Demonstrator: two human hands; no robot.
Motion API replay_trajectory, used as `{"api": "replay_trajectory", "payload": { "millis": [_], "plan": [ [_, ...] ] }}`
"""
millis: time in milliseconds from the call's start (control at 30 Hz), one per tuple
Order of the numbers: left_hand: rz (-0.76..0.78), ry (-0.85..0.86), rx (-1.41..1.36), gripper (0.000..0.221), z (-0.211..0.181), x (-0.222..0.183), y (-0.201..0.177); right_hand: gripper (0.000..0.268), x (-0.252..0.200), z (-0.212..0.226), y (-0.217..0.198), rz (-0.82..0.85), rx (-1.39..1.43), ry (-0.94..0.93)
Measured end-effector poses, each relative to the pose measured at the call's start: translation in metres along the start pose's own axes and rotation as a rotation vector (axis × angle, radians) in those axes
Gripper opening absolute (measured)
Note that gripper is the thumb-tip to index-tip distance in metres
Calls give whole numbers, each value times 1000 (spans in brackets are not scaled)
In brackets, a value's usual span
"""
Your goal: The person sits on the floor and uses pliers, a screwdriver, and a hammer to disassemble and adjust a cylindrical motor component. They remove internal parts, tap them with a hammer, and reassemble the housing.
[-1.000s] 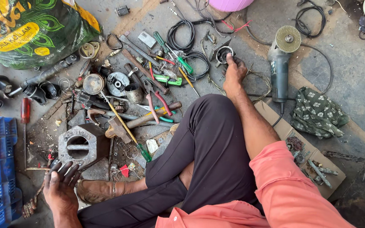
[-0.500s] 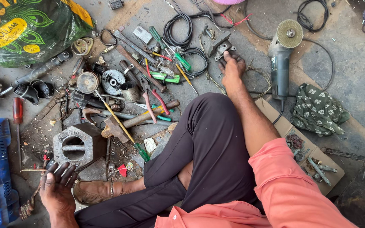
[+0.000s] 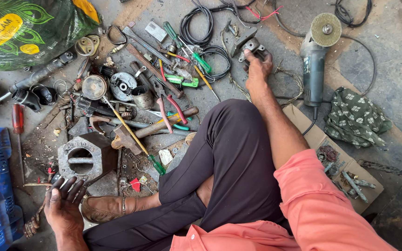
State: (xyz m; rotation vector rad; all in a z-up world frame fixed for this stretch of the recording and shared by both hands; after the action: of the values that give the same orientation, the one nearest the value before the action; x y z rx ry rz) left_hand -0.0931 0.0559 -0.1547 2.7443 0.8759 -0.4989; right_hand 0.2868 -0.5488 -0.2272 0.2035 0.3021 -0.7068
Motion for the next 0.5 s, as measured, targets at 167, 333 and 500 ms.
{"api": "replay_trajectory", "payload": {
  "millis": [167, 333, 500],
  "plan": [
    [0, 2, 23, 55, 0, -2, 1, 47, 0, -5, -3, 28, -88, -9],
    [0, -2, 11, 54, -2, -1, 2, 53, 10, -12, 0, 98, 0, -217],
    [4, 3, 17, 54, 1, -3, -1, 49, 13, -17, -9, 57, -307, -374]
  ]
}}
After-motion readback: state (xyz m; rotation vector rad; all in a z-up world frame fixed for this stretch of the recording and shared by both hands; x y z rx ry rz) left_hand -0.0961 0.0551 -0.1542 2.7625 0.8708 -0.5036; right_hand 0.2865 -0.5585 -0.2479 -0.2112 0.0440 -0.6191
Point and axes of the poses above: each hand's wrist, its own x-axis towards the middle knuckle, its own y-axis out of the palm, z = x × y, the point moved 2 cm from there along x, towards the middle knuckle, and after that the axes turned 3 degrees about -y, right-handed, at the moved point
